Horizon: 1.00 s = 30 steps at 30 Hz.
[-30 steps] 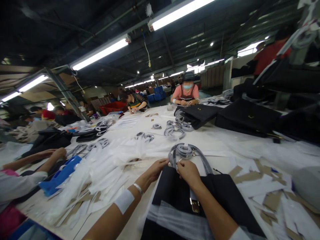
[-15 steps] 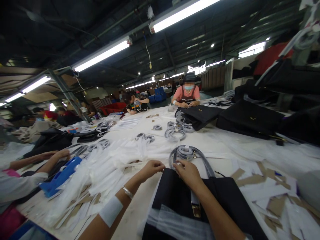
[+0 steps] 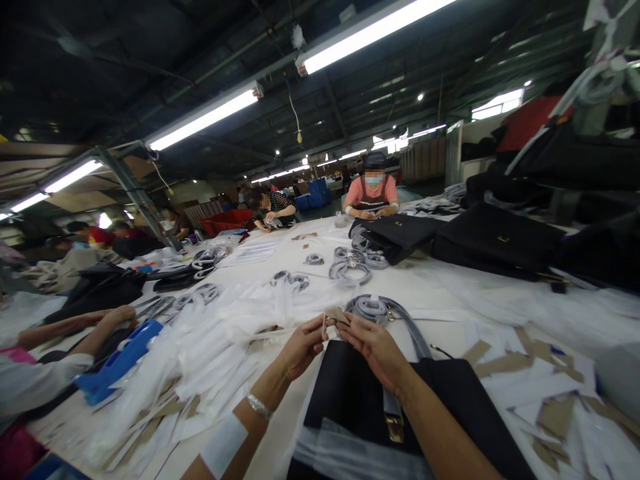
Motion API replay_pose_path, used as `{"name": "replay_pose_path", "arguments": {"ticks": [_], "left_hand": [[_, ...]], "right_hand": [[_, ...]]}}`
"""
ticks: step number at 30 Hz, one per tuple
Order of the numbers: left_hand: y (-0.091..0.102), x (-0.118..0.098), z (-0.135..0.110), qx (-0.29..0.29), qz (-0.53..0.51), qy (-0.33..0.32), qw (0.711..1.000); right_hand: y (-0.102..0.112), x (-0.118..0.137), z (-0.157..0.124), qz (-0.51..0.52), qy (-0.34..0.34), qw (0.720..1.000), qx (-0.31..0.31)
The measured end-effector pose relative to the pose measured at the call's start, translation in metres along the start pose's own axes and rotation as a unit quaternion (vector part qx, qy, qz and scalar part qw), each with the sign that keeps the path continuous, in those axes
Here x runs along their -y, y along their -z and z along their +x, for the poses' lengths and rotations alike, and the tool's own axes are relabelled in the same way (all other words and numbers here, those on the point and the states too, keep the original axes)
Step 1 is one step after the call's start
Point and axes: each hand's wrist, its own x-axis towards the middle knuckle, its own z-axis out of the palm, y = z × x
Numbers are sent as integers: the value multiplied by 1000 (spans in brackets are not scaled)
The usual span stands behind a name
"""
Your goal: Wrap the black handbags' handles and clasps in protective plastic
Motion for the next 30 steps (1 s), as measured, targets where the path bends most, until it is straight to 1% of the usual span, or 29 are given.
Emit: {"name": "replay_pose_path", "arguments": {"ticks": [1,2,5,6,7,9,10,12,14,17,18,20,22,24,25,27,28,30], "left_hand": [[-2,0,0,-3,8,-4,1000],[-4,0,0,-7,17,-8,1000],[-7,1,0,-32,50,-21,998],[-7,1,0,-43,63,-30,997],[-7,1,0,-52,75,-41,995],[-9,1,1,-60,100,-67,991],[-10,1,1,-58,113,-81,989],[-15,0,2,-42,144,-104,983],[-21,-2,2,-23,189,-124,974],[-26,-14,0,-3,281,-155,947],[-26,-21,-2,-1,312,-165,936],[-22,-38,-7,-4,361,-178,915],[-15,-57,-16,-20,406,-191,893],[-8,-72,-29,-46,454,-208,865],[-4,-76,-37,-58,473,-211,853],[0,-75,-54,-64,495,-200,843],[2,-69,-64,-50,500,-186,844],[5,-50,-84,-3,521,-161,838]], "right_hand": [[0,-2,1,-38,13,999,-3],[1,-4,2,-90,26,995,-24],[7,-9,6,-240,48,962,-119],[9,-10,7,-271,51,951,-139],[11,-11,7,-299,59,941,-146],[12,-11,7,-353,94,922,-129],[12,-11,6,-387,118,907,-114],[10,-11,4,-444,161,877,-88],[8,-11,3,-470,179,861,-69],[7,-12,2,-483,180,855,-58],[8,-12,2,-482,174,856,-68],[10,-10,2,-475,157,859,-111],[13,-9,3,-467,138,860,-152],[14,-8,4,-459,126,863,-170],[14,-8,4,-456,124,865,-172],[14,-8,4,-448,123,869,-172],[14,-8,5,-444,123,870,-173],[15,-8,5,-436,123,874,-177]]}}
